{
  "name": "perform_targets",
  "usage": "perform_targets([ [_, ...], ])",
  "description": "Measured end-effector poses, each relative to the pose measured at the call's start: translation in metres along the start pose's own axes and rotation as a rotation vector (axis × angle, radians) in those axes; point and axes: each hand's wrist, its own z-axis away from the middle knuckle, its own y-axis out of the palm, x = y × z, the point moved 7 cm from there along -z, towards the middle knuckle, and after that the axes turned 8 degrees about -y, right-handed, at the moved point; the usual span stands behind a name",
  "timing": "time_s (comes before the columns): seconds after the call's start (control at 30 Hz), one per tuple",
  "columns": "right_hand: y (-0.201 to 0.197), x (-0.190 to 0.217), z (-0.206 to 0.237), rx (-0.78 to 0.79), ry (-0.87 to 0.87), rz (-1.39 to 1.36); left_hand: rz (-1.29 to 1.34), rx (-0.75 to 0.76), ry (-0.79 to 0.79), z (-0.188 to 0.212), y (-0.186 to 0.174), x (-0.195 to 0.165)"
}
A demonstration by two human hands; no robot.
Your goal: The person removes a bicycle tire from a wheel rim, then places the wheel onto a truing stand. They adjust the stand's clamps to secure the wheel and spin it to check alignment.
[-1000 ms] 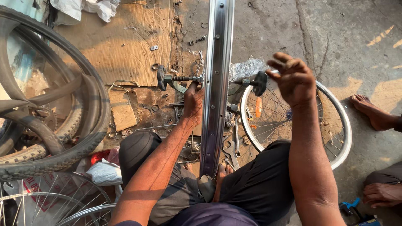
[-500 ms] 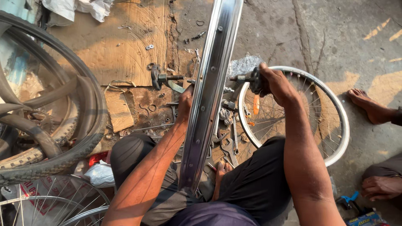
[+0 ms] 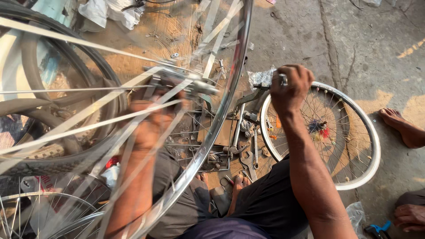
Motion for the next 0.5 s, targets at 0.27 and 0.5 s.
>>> perform_targets([
  [0.27,0.045,0.111,-0.006,0.375,-0.006,-0.471,0.02,-0.25,0.303,0.024,-0.134,-0.142],
  [0.5,0.071,0.108,-0.012,0.505,0.081,-0.495,0.043,-0.373,0.147,-0.008,-0.248,-0.128],
])
